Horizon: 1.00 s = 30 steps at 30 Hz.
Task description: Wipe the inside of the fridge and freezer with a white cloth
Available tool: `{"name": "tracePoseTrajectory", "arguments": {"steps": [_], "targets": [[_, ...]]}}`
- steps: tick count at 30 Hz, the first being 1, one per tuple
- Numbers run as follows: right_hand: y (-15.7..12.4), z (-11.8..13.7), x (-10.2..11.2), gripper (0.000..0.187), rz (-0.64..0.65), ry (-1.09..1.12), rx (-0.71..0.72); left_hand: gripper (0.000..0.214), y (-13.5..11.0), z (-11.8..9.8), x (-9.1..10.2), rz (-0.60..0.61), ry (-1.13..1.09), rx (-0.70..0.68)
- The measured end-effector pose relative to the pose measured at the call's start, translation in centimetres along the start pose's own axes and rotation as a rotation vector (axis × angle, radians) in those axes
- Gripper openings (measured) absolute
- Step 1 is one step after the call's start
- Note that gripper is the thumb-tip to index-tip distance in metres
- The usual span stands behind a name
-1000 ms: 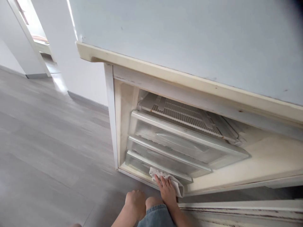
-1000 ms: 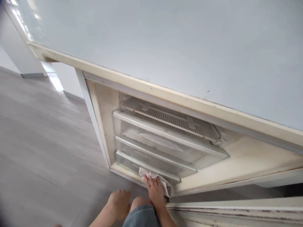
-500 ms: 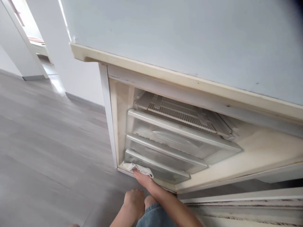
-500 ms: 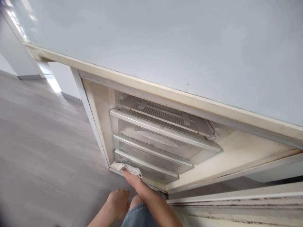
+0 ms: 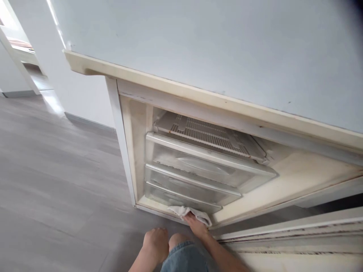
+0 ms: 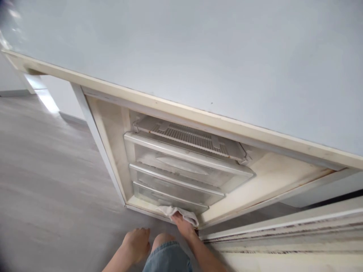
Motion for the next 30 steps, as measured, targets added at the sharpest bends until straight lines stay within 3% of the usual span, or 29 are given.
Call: {"name": "tracePoseTrajectory", "arguments": {"steps": [3, 6, 10, 12, 15, 18, 21, 25, 27, 30], "targets": [[-3.4, -2.6, 1.0, 0.06, 0.007, -0.091, -0.028, 0.04, 0.2, -0.3, -0.1, -0.002, 0.004, -0.007], [-5.1, -3.9, 1.5, 0.065, -0.054, -0.223, -0.164, 0.04, 0.4, -0.6, -0.1, 0.014, 0.001, -0.021], [-5.4, -4.1, 1.5, 0.038, -0.343, -0.267, -0.445, 0.039, 0.5, -0.9, -0.1, 0.038, -0.001, -0.02], [-5.5, -4.0, 0.9, 0.039, -0.488, -0.18, -0.589, 0.041, 0.6, -0.8, -0.1, 0.035, 0.003, -0.008], [-5.8, -3.6, -0.4, 0.056, -0.57, 0.059, -0.78, 0.041, 0.6, -0.7, -0.3, 0.042, 0.0, -0.001], [-6.8, -3.3, -1.2, 0.064, -0.54, 0.261, -0.921, 0.039, 0.7, -0.6, -0.5, 0.046, -0.006, -0.012], [-7.5, -3.2, -0.6, 0.066, -0.468, 0.413, -0.93, 0.04, 0.8, -0.4, -0.5, 0.039, -0.007, -0.018], [-7.2, -2.7, 3.6, 0.062, -0.48, 0.573, -1.032, 0.041, 0.9, -0.4, -0.4, 0.037, -0.005, -0.01], [-5.9, -1.3, 7.4, 0.061, -0.606, 0.631, -1.057, 0.039, 0.9, -0.6, -0.3, 0.041, -0.009, -0.011], [-2.0, 2.2, 14.1, 0.062, -0.826, 0.726, -0.959, 0.038, 1.0, -1.0, -0.3, 0.046, -0.022, -0.02]]}}
Point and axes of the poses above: each hand's wrist, its own y-axis towards the middle knuckle, its own x-axis out of the back of the hand, z = x × y, the point moved 5 cm from there along y, towards the middle knuckle, and after that the axes turned 1 degree about -y, right-handed, at the moved point
